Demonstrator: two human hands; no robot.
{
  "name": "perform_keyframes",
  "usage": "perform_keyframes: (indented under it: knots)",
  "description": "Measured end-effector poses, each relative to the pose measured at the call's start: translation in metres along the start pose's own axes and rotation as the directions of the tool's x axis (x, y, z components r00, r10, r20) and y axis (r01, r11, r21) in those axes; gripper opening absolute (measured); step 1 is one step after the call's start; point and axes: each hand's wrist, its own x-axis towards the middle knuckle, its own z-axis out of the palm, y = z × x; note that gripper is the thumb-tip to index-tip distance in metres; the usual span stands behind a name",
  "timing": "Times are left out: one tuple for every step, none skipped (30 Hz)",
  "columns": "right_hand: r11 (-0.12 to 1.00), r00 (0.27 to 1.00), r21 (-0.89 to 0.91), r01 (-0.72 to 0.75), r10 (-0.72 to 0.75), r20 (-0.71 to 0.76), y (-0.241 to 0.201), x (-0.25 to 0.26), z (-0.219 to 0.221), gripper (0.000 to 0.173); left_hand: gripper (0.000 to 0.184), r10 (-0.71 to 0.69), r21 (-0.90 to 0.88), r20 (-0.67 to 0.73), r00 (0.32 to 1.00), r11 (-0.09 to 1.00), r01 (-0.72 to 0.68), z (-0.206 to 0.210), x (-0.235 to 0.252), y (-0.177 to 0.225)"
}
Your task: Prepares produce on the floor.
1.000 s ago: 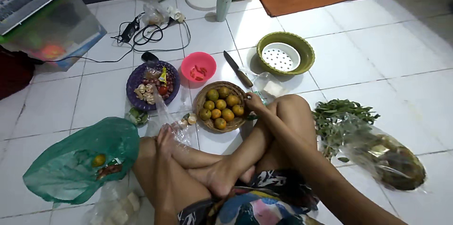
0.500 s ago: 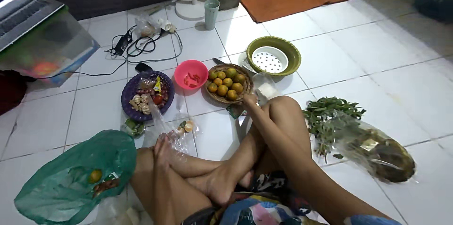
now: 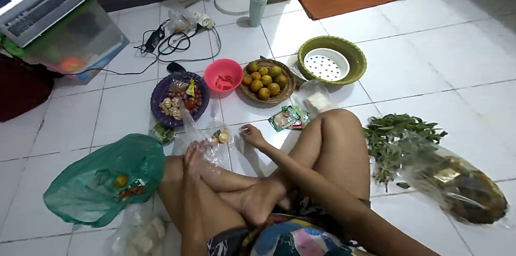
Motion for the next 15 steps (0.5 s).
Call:
perform_keyframes:
  knots:
    - [0.997,1.000,-0.070,0.029,-0.028,0.011,0.001,0.003,0.008,0.047,0.035,-0.009,-0.005,-0.011,1.000,1.000,0.009,0.001,-0.001,0.000]
    - [0.991,0.999,-0.127,0.045,-0.044,0.011,0.002,0.007,0.013,0.048,0.036,-0.018,-0.009,-0.020,1.000,1.000,0.018,0.001,-0.001,0.001]
    - [0.984,0.999,-0.174,0.042,-0.042,0.006,0.002,0.010,0.016,0.047,0.036,-0.022,-0.007,-0.025,0.999,1.000,0.021,0.000,-0.002,0.000]
    - [0.978,0.999,-0.204,0.033,-0.033,-0.001,0.001,0.012,0.017,0.045,0.036,-0.026,-0.010,-0.026,0.999,1.000,0.026,0.000,-0.002,0.001]
    - [0.976,1.000,-0.217,0.025,-0.027,-0.005,0.002,0.013,0.015,0.042,0.036,-0.029,-0.019,-0.031,0.999,0.999,0.029,0.000,-0.003,0.002]
    - [0.976,1.000,-0.219,0.025,-0.027,-0.007,0.003,0.014,0.013,0.040,0.036,-0.028,-0.030,-0.027,0.999,0.999,0.027,-0.001,-0.004,0.003]
    - [0.976,0.999,-0.214,0.031,-0.034,-0.013,0.004,0.014,0.009,0.038,0.035,-0.019,-0.036,-0.024,1.000,0.999,0.018,-0.001,-0.005,0.004]
    - [0.978,0.999,-0.207,0.035,-0.042,-0.029,0.004,0.013,0.004,0.037,0.034,-0.008,-0.046,-0.019,1.000,0.999,0.007,-0.001,-0.006,0.004]
    - [0.979,0.998,-0.200,0.032,-0.044,-0.055,0.003,0.010,-0.003,0.037,0.033,-0.005,-0.059,-0.015,1.000,0.998,0.004,0.000,-0.005,0.003]
    - [0.979,0.996,-0.201,0.023,-0.041,-0.083,0.002,0.007,-0.010,0.036,0.033,-0.006,-0.070,-0.007,1.000,0.998,0.005,0.000,-0.004,0.003]
    - [0.977,0.993,-0.214,0.006,-0.031,-0.114,0.002,0.004,-0.018,0.035,0.033,-0.006,-0.073,0.005,1.000,0.997,0.006,0.001,-0.003,0.002]
    - [0.971,0.990,-0.237,-0.014,-0.019,-0.138,0.002,0.001,-0.027,0.035,0.034,-0.005,-0.070,0.019,1.000,0.998,0.007,0.002,-0.002,0.001]
    - [0.960,0.988,-0.276,-0.043,0.000,-0.152,0.003,-0.001,-0.035,0.034,0.034,-0.009,-0.069,0.026,1.000,0.998,0.011,0.003,0.000,0.002]
    - [0.946,0.986,-0.315,-0.072,0.021,-0.164,0.003,-0.004,-0.044,0.034,0.035,-0.009,-0.070,0.042,0.999,0.997,0.012,0.003,0.001,0.001]
    - [0.927,0.983,-0.360,-0.101,0.039,-0.177,0.003,-0.007,-0.052,0.034,0.036,-0.017,-0.064,0.054,0.998,0.998,0.020,0.004,0.002,0.001]
